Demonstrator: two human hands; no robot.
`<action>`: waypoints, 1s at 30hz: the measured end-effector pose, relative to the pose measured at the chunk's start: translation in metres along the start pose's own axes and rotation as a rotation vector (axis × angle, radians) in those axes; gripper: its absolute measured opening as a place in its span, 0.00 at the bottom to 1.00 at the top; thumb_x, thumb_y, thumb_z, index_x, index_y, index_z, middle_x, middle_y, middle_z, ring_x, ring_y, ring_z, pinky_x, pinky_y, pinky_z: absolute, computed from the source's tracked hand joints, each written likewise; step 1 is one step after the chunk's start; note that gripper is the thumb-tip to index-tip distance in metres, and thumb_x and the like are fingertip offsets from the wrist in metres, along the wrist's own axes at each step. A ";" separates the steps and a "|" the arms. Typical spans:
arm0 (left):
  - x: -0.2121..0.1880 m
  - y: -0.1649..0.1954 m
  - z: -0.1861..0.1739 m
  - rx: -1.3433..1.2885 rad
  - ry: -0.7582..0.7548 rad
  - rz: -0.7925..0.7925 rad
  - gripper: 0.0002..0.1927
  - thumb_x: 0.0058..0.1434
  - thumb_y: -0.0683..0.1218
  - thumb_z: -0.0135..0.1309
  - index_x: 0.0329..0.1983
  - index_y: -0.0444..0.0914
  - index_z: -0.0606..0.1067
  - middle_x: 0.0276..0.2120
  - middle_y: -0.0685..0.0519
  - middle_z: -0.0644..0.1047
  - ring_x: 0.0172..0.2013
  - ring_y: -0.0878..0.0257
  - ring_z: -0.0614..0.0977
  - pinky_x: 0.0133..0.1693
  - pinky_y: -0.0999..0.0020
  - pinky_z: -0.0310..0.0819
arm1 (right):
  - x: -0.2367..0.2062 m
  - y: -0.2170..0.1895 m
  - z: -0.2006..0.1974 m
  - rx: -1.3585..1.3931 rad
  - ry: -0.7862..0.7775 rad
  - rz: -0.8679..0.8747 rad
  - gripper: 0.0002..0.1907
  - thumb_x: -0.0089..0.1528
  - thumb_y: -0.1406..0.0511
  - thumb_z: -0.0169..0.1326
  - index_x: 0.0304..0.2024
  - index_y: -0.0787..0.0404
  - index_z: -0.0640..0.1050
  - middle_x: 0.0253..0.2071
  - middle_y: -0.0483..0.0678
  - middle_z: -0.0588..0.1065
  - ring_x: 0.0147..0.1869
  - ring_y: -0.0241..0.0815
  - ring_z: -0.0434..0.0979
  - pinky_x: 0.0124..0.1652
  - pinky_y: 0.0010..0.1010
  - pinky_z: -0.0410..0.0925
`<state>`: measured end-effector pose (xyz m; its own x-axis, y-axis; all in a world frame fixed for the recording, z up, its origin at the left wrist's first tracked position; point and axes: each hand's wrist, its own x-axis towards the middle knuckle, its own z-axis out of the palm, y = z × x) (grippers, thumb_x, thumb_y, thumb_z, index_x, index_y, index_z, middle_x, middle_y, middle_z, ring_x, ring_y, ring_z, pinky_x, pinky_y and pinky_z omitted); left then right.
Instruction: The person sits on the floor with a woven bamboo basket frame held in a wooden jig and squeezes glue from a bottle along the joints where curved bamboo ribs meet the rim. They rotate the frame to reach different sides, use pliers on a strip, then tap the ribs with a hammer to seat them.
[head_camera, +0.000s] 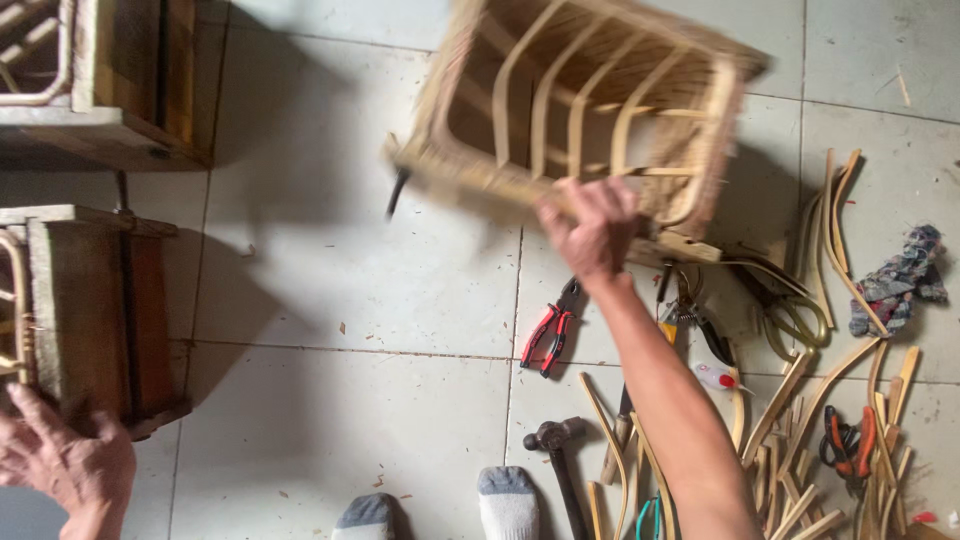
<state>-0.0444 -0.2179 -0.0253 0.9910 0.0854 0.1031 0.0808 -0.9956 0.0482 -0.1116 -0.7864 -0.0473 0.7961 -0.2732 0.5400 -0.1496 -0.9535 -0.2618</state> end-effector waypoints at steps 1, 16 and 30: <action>-0.002 0.003 -0.005 -0.017 0.005 0.024 0.46 0.71 0.48 0.56 0.83 0.34 0.44 0.76 0.28 0.48 0.74 0.33 0.48 0.68 0.29 0.37 | -0.009 -0.012 -0.004 0.064 -0.022 -0.038 0.23 0.71 0.43 0.50 0.39 0.52 0.82 0.29 0.44 0.76 0.37 0.45 0.77 0.53 0.47 0.64; 0.096 0.196 -0.033 -0.425 -0.308 0.683 0.42 0.57 0.61 0.61 0.67 0.34 0.64 0.59 0.36 0.71 0.60 0.44 0.72 0.60 0.46 0.62 | -0.179 -0.153 -0.066 0.841 -0.216 0.722 0.39 0.67 0.61 0.55 0.74 0.70 0.55 0.69 0.60 0.64 0.74 0.50 0.63 0.68 0.36 0.57; -0.074 0.106 0.005 -0.292 -0.280 0.442 0.24 0.64 0.60 0.58 0.33 0.35 0.71 0.30 0.43 0.79 0.29 0.47 0.81 0.35 0.52 0.75 | -0.196 -0.102 -0.090 1.105 -0.357 0.875 0.38 0.69 0.53 0.49 0.74 0.71 0.59 0.73 0.59 0.64 0.75 0.46 0.63 0.71 0.35 0.55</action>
<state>-0.1089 -0.3298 -0.0326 0.9177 -0.3872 -0.0886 -0.3385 -0.8792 0.3354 -0.3053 -0.6469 -0.0548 0.8140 -0.5012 -0.2936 -0.2669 0.1263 -0.9554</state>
